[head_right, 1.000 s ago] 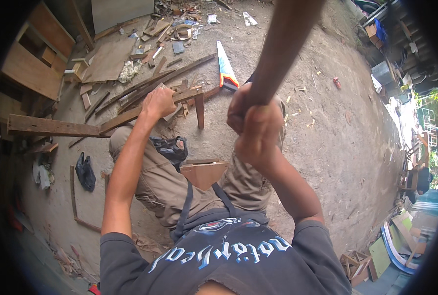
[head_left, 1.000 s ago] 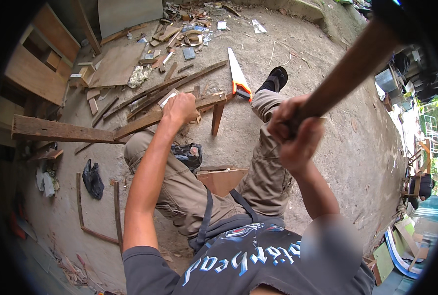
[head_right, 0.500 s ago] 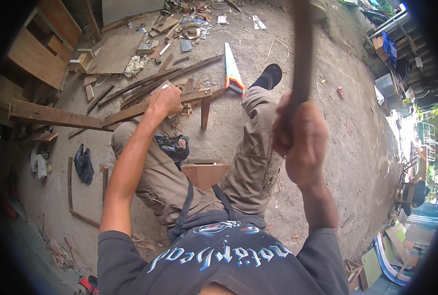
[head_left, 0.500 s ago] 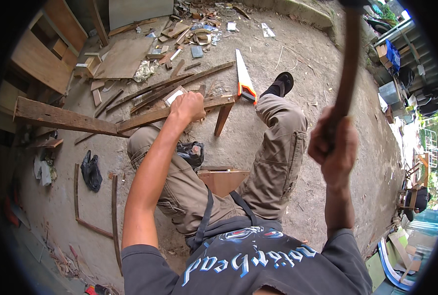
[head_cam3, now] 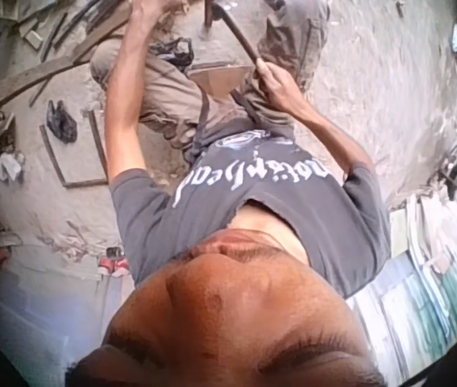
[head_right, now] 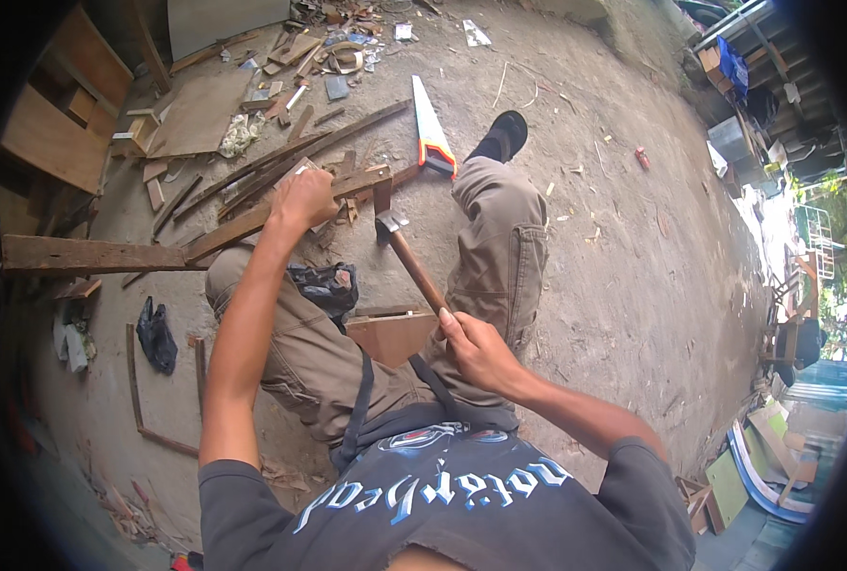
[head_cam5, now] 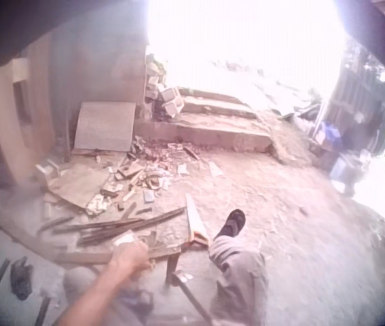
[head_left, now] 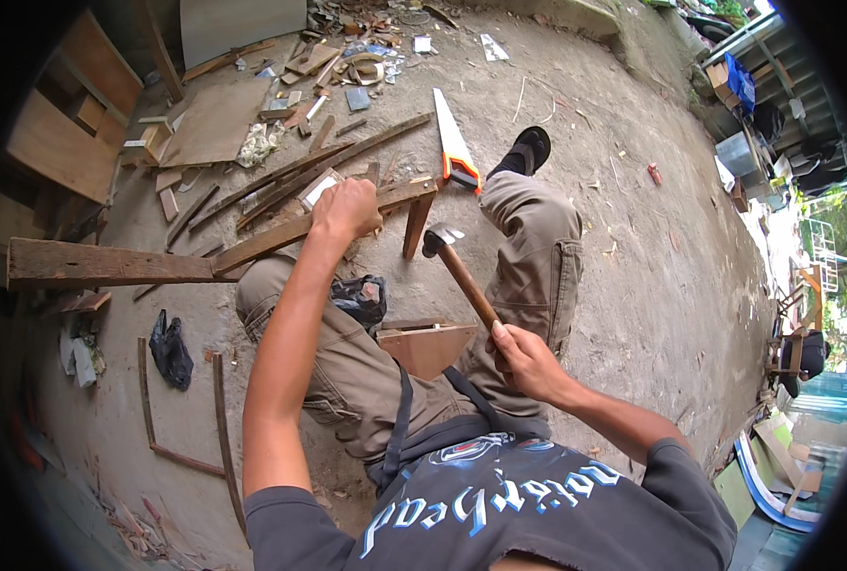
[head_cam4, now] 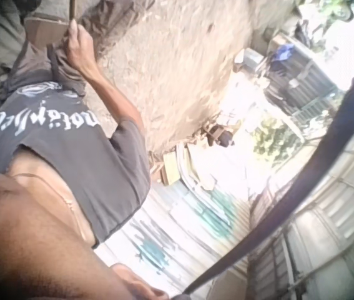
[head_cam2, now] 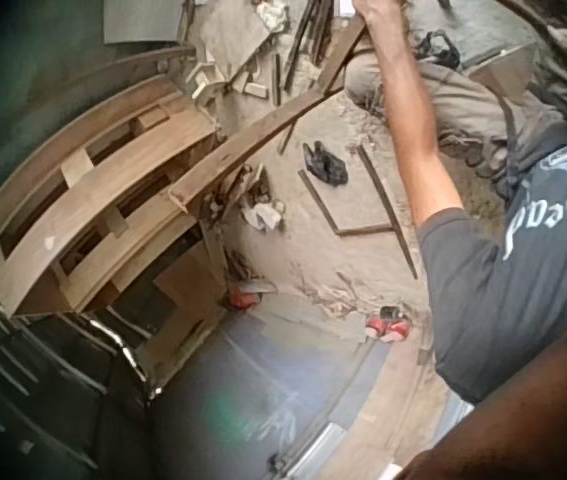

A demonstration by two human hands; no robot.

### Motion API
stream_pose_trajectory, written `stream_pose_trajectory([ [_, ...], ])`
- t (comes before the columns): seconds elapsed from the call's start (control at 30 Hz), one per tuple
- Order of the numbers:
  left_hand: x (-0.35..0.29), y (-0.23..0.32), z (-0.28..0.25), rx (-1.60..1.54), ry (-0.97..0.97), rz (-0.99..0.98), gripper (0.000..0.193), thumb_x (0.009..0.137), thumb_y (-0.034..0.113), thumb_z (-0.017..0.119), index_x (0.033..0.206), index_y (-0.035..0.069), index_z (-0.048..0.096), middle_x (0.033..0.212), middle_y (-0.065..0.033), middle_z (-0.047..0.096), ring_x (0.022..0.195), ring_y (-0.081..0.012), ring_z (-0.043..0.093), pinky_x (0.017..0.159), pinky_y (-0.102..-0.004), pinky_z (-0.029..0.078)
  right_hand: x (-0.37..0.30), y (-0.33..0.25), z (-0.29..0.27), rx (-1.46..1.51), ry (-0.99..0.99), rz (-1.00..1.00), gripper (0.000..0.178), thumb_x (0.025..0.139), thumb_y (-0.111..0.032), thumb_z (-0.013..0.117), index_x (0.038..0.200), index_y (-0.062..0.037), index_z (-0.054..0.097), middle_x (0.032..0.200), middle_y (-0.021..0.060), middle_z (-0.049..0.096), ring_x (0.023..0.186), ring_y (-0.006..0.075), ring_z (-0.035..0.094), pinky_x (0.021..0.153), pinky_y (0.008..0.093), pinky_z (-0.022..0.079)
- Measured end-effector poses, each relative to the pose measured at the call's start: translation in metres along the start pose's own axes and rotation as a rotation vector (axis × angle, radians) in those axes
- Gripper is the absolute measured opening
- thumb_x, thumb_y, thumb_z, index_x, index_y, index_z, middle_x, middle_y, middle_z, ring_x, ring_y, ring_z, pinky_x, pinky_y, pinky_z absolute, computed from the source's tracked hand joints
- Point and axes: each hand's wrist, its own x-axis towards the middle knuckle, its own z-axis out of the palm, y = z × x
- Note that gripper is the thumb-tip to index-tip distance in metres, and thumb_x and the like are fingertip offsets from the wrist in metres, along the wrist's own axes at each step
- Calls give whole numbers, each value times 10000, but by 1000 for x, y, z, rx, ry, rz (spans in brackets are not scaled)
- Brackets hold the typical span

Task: The person assembles a wooden frame by hammering nails into wooden planks. They align the pieces, insert nails, and secure them with a hammer.

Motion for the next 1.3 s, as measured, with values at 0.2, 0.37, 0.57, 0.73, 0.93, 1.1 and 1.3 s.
stream_pose_trajectory([
  [0.2,-2,0,3,6,11,-3,205,745,74,578,857,-8,728,944,-274,703,907,-397,712,808,-444,577,-17,-116,-43,183,43,-473,482,1058,-484,355,997,-40,533,643,-45,422,519,33,360,443,228,303],
  [0.37,-2,-2,5,-13,-13,-6,208,760,81,583,876,1,736,934,-267,709,897,-387,718,809,-444,579,12,-174,-51,369,190,-998,576,1021,-602,309,1010,-53,484,618,-42,344,471,53,299,407,237,254],
  [0.57,-6,13,0,-6,-43,6,212,778,84,578,886,-10,735,932,-268,709,897,-395,716,802,-457,578,62,-20,-33,-196,84,-243,452,1075,-420,357,839,-59,492,650,-10,445,599,94,439,512,297,380],
  [0.73,-19,12,6,-7,-36,5,224,779,79,558,880,-13,735,930,-269,708,902,-402,712,807,-459,577,-7,-69,-56,250,-31,-7,451,1058,-481,370,914,-83,524,631,-70,395,490,40,352,418,235,298],
  [0.93,-12,11,-1,-1,-36,-11,225,757,67,565,880,-19,733,929,-269,708,903,-399,714,811,-452,575,-19,-159,-75,347,98,-636,550,1035,-556,344,1042,-35,519,642,-41,382,504,42,326,444,212,278],
  [1.1,-11,11,-1,-20,-21,-20,223,755,68,567,874,-20,734,933,-272,706,909,-406,711,826,-451,572,39,-132,-52,486,52,-957,600,1014,-600,347,968,-18,481,633,-31,404,501,47,350,434,217,274],
  [1.3,-15,16,0,-2,-55,24,214,747,83,585,862,-11,739,923,-267,707,899,-395,714,820,-447,574,47,23,-18,131,139,-274,428,1071,-447,343,904,-96,522,629,-61,401,456,57,347,382,233,288],
])
